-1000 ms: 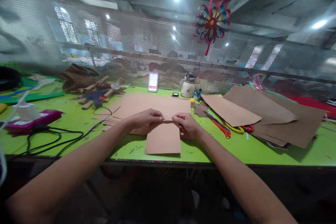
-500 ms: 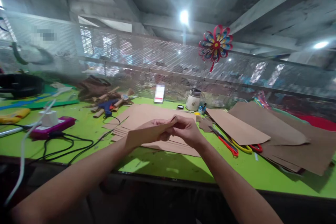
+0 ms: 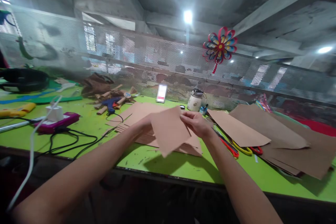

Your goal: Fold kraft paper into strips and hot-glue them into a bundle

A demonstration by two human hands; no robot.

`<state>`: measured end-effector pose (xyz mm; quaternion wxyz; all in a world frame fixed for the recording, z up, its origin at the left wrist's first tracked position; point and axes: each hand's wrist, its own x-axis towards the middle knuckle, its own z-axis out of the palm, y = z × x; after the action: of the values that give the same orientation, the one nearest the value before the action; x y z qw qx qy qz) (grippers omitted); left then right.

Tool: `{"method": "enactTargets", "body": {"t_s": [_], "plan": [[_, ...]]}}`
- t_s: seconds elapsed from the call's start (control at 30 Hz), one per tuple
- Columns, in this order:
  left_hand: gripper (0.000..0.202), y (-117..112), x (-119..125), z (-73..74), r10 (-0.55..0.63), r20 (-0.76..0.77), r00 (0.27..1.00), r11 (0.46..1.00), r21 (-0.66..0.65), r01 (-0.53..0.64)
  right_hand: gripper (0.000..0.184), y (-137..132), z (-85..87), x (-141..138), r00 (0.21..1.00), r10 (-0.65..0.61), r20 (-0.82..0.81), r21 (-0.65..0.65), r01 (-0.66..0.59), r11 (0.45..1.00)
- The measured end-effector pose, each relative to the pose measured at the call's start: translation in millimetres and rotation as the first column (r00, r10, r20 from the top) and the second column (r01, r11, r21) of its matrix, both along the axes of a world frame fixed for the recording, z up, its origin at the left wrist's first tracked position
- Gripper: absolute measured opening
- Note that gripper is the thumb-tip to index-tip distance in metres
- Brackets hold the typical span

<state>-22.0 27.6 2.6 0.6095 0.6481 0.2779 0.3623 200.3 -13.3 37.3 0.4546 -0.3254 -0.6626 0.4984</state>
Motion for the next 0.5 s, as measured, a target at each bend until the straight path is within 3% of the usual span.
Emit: {"method": "enactTargets", "body": {"t_s": [0.1, 0.23, 0.3, 0.5], "plan": [[0.043, 10, -5, 3.0, 0.117, -0.051, 0.992, 0.989, 0.094, -0.112, 0.034, 15, -2.5, 10, 0.938, 0.144, 0.317, -0.078, -0.126, 0.989], [0.044, 12, 10, 2.3, 0.109, -0.193, 0.975, 0.971, 0.232, -0.063, 0.039, 35, -2.8, 5, 0.729, 0.243, 0.64, -0.069, -0.261, 0.963], [0.039, 14, 20, 0.7, 0.111, -0.29, 0.95, 0.954, 0.299, -0.02, 0.038, 46, -4.3, 1, 0.669, 0.252, 0.7, -0.069, -0.287, 0.955], [0.028, 19, 22, 2.1, 0.145, -0.521, 0.841, 0.913, 0.398, 0.089, 0.037, 56, -17.9, -4, 0.649, 0.177, 0.74, -0.011, -0.251, 0.968]]}}
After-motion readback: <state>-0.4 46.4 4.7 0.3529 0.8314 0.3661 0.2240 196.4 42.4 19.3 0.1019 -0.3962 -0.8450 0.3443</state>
